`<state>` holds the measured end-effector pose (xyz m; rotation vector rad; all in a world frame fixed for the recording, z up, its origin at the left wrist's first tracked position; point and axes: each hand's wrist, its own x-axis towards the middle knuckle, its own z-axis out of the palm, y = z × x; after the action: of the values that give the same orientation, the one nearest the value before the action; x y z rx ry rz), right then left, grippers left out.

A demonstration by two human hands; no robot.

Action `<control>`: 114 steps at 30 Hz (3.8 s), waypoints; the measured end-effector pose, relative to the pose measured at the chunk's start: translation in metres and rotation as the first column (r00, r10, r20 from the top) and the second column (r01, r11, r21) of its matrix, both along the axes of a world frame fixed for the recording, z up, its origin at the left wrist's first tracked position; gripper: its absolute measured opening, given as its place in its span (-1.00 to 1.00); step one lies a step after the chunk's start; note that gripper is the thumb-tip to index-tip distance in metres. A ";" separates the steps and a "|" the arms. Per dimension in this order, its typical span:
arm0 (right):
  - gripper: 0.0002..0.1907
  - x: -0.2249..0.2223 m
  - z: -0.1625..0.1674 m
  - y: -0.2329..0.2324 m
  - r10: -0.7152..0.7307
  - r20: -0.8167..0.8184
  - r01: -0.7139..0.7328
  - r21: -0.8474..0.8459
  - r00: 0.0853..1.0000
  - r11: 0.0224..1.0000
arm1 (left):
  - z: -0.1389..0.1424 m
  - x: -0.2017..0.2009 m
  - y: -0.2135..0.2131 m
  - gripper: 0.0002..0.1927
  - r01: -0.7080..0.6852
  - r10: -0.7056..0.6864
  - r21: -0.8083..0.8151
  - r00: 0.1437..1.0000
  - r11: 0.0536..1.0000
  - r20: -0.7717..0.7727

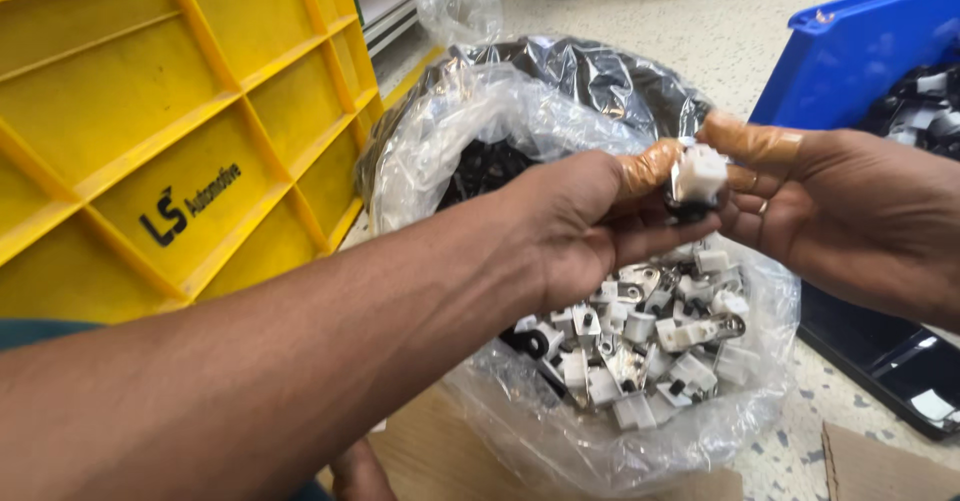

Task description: The person picks small white plastic parts and black rubber/metal fittings from a bulk bag and presses them together by hand to assemble complete units, placing each finished assembly back into the bag. The person repeats this snap-fit assembly cycle continuously throughout the episode.

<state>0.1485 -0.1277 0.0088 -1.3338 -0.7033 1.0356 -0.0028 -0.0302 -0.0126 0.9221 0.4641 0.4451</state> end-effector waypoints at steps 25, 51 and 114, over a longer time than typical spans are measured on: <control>-0.60 0.002 0.012 -0.011 0.028 0.319 -0.044 0.043 0.947 0.998 | 0.011 -0.001 -0.007 -0.69 0.104 -0.132 0.177 0.980 0.979 0.151; -0.60 0.023 0.009 0.000 0.185 0.540 -0.181 -0.061 0.821 0.982 | 0.002 -0.002 0.004 -0.62 0.238 -0.235 0.037 0.970 0.971 -0.053; -0.60 0.019 0.025 0.008 -0.126 0.188 0.122 0.035 0.974 0.992 | 0.047 -0.030 0.022 -0.70 0.030 0.249 0.622 0.901 0.782 -0.357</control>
<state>0.1674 -0.1202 0.0341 -1.4510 -0.7612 0.8048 -0.0330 -0.0078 0.0345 1.6596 0.7995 0.5189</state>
